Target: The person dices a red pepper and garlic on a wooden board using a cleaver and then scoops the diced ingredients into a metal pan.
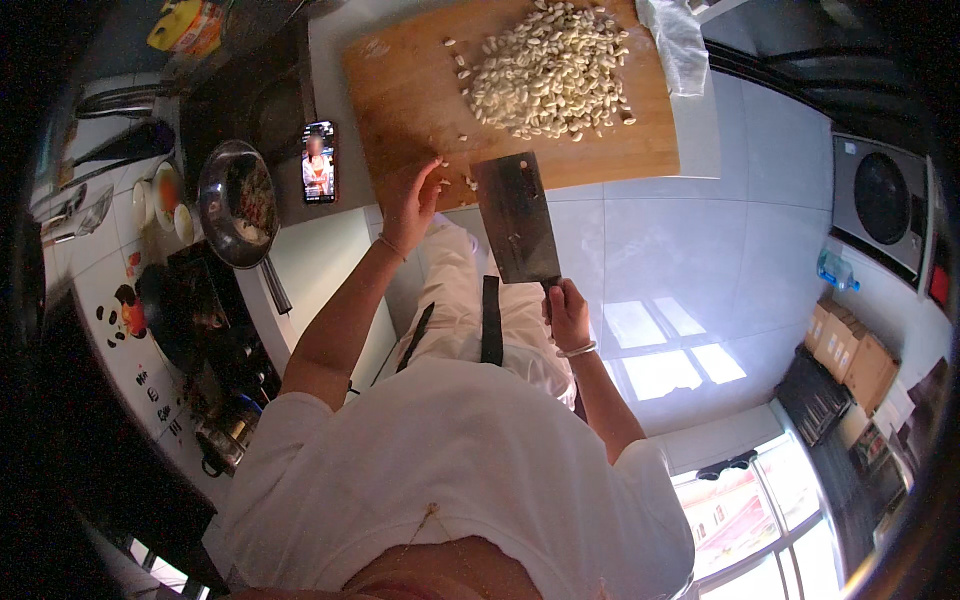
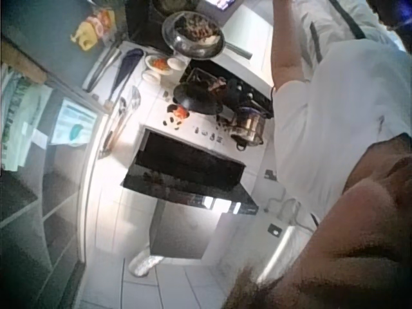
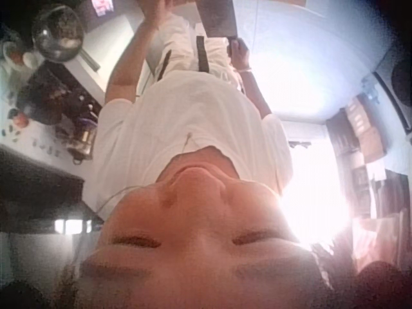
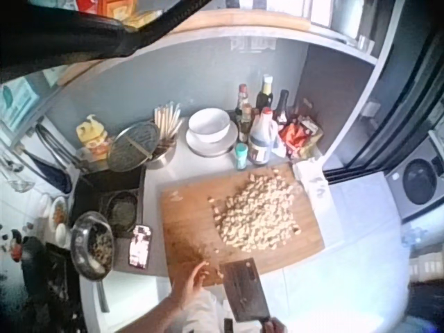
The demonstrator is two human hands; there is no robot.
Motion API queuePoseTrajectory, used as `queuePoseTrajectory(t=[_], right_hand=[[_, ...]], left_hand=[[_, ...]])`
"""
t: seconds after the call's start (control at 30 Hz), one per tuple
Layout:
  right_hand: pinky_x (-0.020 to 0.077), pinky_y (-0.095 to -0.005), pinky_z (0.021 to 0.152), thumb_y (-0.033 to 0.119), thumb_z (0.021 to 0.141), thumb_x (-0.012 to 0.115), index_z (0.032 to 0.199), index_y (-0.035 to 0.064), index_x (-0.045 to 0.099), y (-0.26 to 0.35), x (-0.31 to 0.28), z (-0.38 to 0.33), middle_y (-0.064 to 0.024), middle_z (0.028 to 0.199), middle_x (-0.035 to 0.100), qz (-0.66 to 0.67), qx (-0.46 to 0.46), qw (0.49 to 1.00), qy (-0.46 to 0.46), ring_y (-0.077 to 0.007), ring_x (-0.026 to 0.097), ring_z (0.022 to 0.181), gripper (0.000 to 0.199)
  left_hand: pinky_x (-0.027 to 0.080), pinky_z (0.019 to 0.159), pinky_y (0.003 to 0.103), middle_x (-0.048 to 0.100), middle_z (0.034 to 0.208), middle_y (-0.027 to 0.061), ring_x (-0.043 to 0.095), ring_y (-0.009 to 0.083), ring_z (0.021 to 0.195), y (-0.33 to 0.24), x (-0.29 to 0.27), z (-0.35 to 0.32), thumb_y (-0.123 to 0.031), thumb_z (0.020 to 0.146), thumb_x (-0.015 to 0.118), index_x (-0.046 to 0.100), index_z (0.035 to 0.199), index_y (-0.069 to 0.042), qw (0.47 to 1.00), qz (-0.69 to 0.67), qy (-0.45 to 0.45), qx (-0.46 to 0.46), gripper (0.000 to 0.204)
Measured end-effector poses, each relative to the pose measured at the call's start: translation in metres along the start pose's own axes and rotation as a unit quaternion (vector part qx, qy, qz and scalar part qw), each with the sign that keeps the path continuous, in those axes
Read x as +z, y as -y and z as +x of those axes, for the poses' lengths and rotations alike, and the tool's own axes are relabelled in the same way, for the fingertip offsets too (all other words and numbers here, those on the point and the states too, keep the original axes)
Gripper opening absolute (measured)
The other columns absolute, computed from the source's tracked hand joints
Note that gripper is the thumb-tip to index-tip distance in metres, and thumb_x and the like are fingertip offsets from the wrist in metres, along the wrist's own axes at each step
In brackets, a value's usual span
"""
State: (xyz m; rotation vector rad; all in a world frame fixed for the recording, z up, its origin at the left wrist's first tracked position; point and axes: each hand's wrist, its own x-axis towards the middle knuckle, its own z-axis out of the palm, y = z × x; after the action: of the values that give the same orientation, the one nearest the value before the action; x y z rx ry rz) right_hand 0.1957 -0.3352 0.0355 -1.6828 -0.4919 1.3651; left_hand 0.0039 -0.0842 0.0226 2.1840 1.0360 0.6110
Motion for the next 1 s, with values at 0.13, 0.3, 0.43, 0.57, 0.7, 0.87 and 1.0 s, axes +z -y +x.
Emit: queuePoseTrajectory(t=[0.13, 0.3, 0.43, 0.57, 0.7, 0.87, 1.0], right_hand=[[0.0331, -0.0212, 0.041, 0.024, 0.095, 0.04, 0.08, 0.0041, 0.046, -0.002, 0.011, 0.005, -0.0007, 0.055, 0.045, 0.018, 0.005, 1.0, 0.002, -0.0063, 0.04, 0.044, 0.026], [0.0348, -0.0234, 0.042, 0.026, 0.094, 0.044, 0.079, 0.0043, 0.047, 0.004, 0.031, 0.012, 0.0, 0.055, 0.046, 0.018, 0.012, 1.0, -0.012, -0.007, 0.042, 0.045, 0.027], [0.0335, -0.0217, 0.041, 0.024, 0.095, 0.041, 0.079, 0.0049, 0.046, 0.003, 0.049, 0.016, -0.0005, 0.056, 0.046, 0.008, 0.013, 1.0, -0.017, -0.0062, 0.04, 0.044, 0.025], [0.0326, -0.0208, 0.039, 0.024, 0.096, 0.04, 0.081, 0.004, 0.047, 0.003, 0.061, 0.016, -0.0008, 0.056, 0.045, 0.004, 0.001, 1.0, -0.017, -0.0063, 0.039, 0.043, 0.026], [0.0324, -0.0208, 0.039, 0.027, 0.096, 0.039, 0.082, 0.003, 0.048, 0.003, 0.07, 0.017, -0.0009, 0.055, 0.045, 0.022, 0.012, 0.999, -0.026, -0.0067, 0.04, 0.043, 0.029], [0.0334, -0.0208, 0.039, 0.031, 0.096, 0.04, 0.084, 0.0034, 0.048, 0.005, 0.079, 0.02, -0.0004, 0.054, 0.045, 0.074, 0.01, 0.997, -0.006, -0.0065, 0.041, 0.043, 0.031], [0.0337, -0.0209, 0.039, 0.032, 0.095, 0.041, 0.085, 0.0036, 0.048, 0.016, 0.086, 0.023, -0.0001, 0.055, 0.045, 0.083, -0.001, 0.996, 0.007, -0.0062, 0.041, 0.043, 0.031]], left_hand=[[0.044, 0.085, 0.036, 0.053, 0.112, 0.0128, 0.053, 0.0304, 0.098, -0.003, -0.004, 0.004, 0.003, 0.074, 0.059, 0.049, 0.118, -0.006, 0.999, -0.022, 0.027, -0.037, 0.046], [0.047, 0.078, 0.035, 0.054, 0.102, 0.0121, 0.055, 0.0285, 0.09, 0.003, 0.004, 0.009, 0.003, 0.071, 0.062, 0.052, 0.11, -0.007, 0.999, -0.025, 0.018, -0.035, 0.041], [0.047, 0.07, 0.034, 0.056, 0.093, 0.011, 0.057, 0.0253, 0.079, 0.006, 0.006, 0.015, 0.002, 0.074, 0.062, 0.056, 0.102, -0.006, 1.0, 0.007, -0.012, 0.015, 0.03], [0.047, 0.064, 0.033, 0.057, 0.084, 0.0094, 0.058, 0.0247, 0.074, 0.008, 0.007, 0.015, -0.001, 0.075, 0.062, 0.059, 0.097, -0.007, 0.999, -0.004, -0.042, 0.024, 0.022], [0.047, 0.064, 0.034, 0.058, 0.082, 0.0089, 0.058, 0.0254, 0.075, 0.003, 0.003, 0.018, -0.004, 0.077, 0.061, 0.059, 0.093, -0.009, 0.999, 0.031, -0.038, 0.013, 0.017], [0.047, 0.062, 0.035, 0.057, 0.083, 0.009, 0.057, 0.027, 0.075, 0.008, 0.007, 0.018, -0.003, 0.075, 0.061, 0.058, 0.088, -0.008, 0.998, 0.022, -0.065, 0.011, 0.014], [0.048, 0.064, 0.034, 0.06, 0.086, 0.0085, 0.059, 0.0265, 0.078, 0.015, 0.002, 0.018, -0.006, 0.078, 0.061, 0.059, 0.091, -0.008, 0.996, 0.026, -0.09, 0.007, 0.014]])
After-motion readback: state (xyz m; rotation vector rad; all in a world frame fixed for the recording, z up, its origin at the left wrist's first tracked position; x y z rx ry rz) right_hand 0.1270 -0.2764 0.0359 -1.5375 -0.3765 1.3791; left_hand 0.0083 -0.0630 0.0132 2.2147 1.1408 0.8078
